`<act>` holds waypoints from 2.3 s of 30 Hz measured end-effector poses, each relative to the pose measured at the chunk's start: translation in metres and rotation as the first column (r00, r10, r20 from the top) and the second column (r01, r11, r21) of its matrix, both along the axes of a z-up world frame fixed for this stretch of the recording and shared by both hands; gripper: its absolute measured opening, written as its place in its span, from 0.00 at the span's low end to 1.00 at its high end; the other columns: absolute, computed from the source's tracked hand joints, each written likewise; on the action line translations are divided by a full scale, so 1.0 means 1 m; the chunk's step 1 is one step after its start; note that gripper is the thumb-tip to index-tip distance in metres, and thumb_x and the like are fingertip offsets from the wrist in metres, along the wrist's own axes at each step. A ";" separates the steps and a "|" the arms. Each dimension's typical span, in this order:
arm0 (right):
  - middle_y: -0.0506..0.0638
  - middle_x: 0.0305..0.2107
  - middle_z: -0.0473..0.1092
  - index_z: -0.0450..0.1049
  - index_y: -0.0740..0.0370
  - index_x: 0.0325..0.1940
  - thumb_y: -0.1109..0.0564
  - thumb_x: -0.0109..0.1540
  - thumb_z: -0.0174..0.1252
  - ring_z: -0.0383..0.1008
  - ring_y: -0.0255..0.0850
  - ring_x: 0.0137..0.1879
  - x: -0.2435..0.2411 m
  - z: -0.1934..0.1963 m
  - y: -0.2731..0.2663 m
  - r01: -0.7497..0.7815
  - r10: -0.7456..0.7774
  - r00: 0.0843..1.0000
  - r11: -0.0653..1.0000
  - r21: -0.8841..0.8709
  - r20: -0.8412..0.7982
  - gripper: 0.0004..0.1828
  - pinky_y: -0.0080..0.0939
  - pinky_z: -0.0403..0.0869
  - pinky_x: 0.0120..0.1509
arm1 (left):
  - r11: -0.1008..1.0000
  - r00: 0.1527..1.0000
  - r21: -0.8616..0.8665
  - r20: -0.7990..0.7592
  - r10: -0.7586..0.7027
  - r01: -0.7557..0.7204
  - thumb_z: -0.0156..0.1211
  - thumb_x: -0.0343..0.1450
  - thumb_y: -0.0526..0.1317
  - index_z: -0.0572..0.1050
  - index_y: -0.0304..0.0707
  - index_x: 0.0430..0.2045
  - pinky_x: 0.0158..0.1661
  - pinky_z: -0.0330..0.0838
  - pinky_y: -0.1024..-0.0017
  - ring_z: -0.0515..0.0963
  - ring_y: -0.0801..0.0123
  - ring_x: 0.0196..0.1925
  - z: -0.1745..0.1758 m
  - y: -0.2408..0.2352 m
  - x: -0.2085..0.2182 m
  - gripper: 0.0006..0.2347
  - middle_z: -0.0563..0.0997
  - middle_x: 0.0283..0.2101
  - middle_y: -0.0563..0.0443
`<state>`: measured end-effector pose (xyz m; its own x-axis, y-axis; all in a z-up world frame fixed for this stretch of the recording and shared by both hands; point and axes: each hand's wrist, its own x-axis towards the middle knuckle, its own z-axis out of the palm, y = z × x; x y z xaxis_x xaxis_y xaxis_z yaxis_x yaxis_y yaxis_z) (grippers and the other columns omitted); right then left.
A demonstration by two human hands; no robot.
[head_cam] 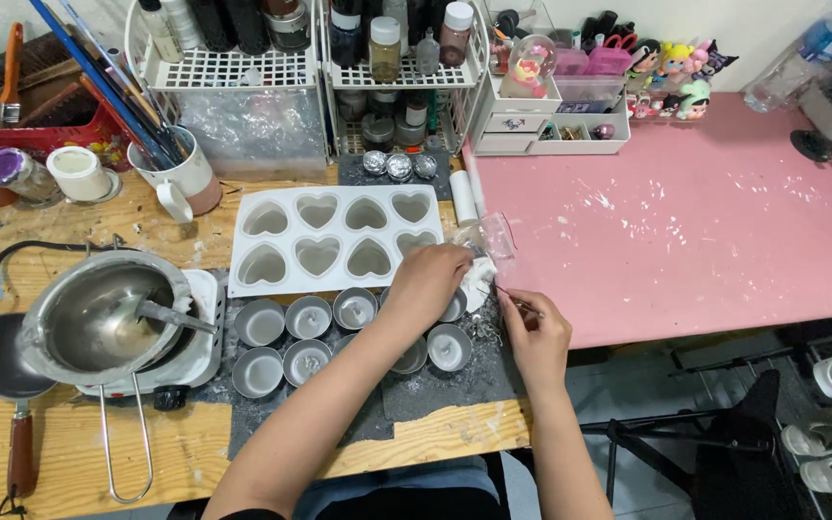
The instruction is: Preparing candle wicks and placing them into metal tins using tweezers and a pen.
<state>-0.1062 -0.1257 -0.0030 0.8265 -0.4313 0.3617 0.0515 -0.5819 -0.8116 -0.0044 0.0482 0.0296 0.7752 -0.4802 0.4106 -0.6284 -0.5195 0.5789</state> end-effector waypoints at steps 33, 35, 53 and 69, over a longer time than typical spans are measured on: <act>0.50 0.33 0.78 0.78 0.71 0.42 0.61 0.67 0.63 0.78 0.32 0.40 0.015 -0.008 -0.009 -0.034 0.018 0.992 0.992 0.125 0.129 0.08 0.33 0.76 0.46 | 0.999 0.997 -0.001 -0.063 0.043 -0.043 0.60 0.72 0.42 0.76 0.37 0.51 0.56 0.67 0.56 0.75 0.52 0.58 0.026 0.092 -0.053 0.14 0.79 0.51 0.45; 0.51 0.34 0.77 0.77 0.71 0.43 0.61 0.68 0.62 0.77 0.31 0.40 0.009 -0.003 -0.008 -0.076 0.040 0.982 0.978 0.195 0.184 0.07 0.32 0.75 0.46 | 0.997 0.995 -0.067 -0.090 0.034 -0.040 0.59 0.73 0.42 0.74 0.36 0.54 0.57 0.67 0.56 0.74 0.51 0.59 0.027 0.089 -0.052 0.16 0.78 0.53 0.43; 0.53 0.26 0.75 0.80 0.73 0.45 0.62 0.64 0.61 0.68 0.32 0.26 0.020 -0.007 0.041 -0.475 0.559 0.823 0.583 0.660 0.099 0.10 0.30 0.65 0.27 | 0.912 0.992 -0.395 0.107 -0.070 0.107 0.64 0.64 0.25 0.79 0.33 0.40 0.40 0.76 0.68 0.83 0.59 0.43 0.004 0.118 -0.044 0.12 0.82 0.41 0.48; 0.53 0.19 0.72 0.80 0.73 0.41 0.62 0.64 0.61 0.64 0.32 0.20 0.017 -0.005 0.017 -0.419 0.605 0.794 0.478 0.772 0.057 0.09 0.31 0.60 0.20 | 0.984 0.874 -0.026 0.465 -0.142 0.174 0.66 0.62 0.32 0.78 0.39 0.39 0.35 0.77 0.65 0.82 0.63 0.42 0.032 0.127 -0.051 0.13 0.82 0.40 0.55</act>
<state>-0.0891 -0.1091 -0.0076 0.9964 0.0636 -0.0568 -0.0720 0.2702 -0.9601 -0.0549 0.1752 0.0616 0.4076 -0.5401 0.7363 -0.9024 -0.3619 0.2340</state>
